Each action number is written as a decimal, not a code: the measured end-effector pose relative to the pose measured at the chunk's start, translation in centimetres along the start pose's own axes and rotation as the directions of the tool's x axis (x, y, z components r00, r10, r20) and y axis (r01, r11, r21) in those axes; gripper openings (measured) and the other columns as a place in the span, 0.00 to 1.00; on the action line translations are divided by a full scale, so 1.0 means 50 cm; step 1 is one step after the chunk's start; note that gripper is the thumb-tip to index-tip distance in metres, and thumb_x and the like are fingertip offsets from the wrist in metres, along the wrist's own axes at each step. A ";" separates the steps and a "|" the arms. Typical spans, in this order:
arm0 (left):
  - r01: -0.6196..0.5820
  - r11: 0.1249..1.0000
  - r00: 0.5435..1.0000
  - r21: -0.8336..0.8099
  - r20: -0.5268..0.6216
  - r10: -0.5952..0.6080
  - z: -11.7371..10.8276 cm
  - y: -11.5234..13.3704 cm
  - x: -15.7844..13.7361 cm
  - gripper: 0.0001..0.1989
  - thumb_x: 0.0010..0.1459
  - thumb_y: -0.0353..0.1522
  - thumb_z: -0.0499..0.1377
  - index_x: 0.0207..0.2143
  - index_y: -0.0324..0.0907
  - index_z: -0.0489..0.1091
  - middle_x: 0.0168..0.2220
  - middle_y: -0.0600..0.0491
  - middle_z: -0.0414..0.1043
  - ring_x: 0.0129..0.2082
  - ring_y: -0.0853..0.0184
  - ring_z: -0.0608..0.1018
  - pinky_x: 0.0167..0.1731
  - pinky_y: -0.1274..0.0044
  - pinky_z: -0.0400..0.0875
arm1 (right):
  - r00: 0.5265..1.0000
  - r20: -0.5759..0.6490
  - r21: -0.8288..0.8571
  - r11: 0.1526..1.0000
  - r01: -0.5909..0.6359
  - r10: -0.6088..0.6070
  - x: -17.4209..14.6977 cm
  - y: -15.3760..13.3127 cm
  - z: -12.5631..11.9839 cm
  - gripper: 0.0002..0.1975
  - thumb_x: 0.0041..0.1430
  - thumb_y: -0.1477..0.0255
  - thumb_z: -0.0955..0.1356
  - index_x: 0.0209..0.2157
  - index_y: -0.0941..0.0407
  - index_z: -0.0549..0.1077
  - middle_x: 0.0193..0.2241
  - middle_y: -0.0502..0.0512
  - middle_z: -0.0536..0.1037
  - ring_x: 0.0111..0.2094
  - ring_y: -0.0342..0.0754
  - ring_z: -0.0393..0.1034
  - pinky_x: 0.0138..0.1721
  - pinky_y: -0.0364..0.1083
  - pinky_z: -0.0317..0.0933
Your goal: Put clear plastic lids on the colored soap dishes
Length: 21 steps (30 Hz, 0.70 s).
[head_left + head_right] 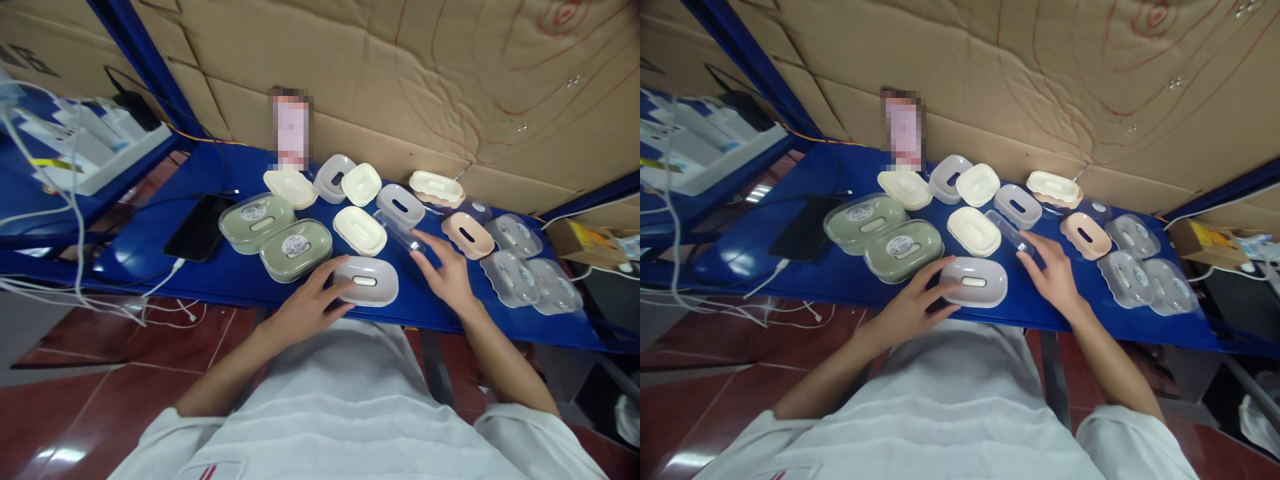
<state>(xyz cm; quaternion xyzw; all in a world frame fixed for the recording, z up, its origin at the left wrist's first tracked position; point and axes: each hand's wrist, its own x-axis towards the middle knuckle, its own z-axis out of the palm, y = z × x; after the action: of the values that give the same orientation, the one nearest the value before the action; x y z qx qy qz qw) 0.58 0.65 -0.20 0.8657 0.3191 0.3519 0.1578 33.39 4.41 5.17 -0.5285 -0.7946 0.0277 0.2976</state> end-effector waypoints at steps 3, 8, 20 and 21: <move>0.095 0.994 0.995 -0.049 -0.013 -0.095 0.000 0.001 0.002 0.32 0.70 0.35 0.66 0.71 0.49 0.59 0.76 0.38 0.55 0.76 0.49 0.64 0.72 0.53 0.68 | 1.000 0.012 0.127 0.992 -0.023 0.022 -0.083 -0.039 -0.006 0.23 0.77 0.62 0.66 0.69 0.44 0.70 0.63 0.56 0.79 0.64 0.60 0.75 0.65 0.62 0.71; 0.168 0.975 0.986 -0.144 0.014 -0.168 -0.001 -0.006 0.007 0.51 0.65 0.37 0.71 0.79 0.52 0.42 0.78 0.38 0.51 0.78 0.46 0.59 0.73 0.51 0.64 | 0.967 0.142 0.246 0.954 0.173 -0.212 -0.142 -0.068 0.023 0.30 0.75 0.72 0.67 0.74 0.41 0.62 0.68 0.55 0.74 0.70 0.59 0.68 0.71 0.67 0.65; 0.139 0.978 0.990 -0.155 0.014 -0.139 0.000 -0.023 0.001 0.35 0.67 0.39 0.69 0.72 0.51 0.60 0.72 0.41 0.64 0.72 0.51 0.71 0.70 0.54 0.70 | 0.881 0.115 0.098 0.888 0.449 -0.459 -0.144 -0.072 0.061 0.38 0.72 0.84 0.67 0.77 0.48 0.57 0.69 0.58 0.73 0.73 0.56 0.63 0.76 0.68 0.56; 0.141 0.978 0.990 -0.153 0.019 -0.140 0.001 -0.025 0.001 0.35 0.67 0.39 0.70 0.71 0.50 0.61 0.72 0.41 0.64 0.72 0.51 0.71 0.70 0.54 0.70 | 0.883 0.119 0.100 0.890 0.445 -0.455 -0.144 -0.073 0.061 0.38 0.72 0.84 0.67 0.77 0.47 0.57 0.69 0.57 0.73 0.73 0.56 0.63 0.76 0.68 0.56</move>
<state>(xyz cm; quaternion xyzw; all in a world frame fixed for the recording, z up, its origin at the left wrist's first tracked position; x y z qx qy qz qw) 0.10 1.61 -0.82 0.8275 0.3508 0.3601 0.2500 30.76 -2.54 0.76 -0.3159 -0.9128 0.0224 0.2580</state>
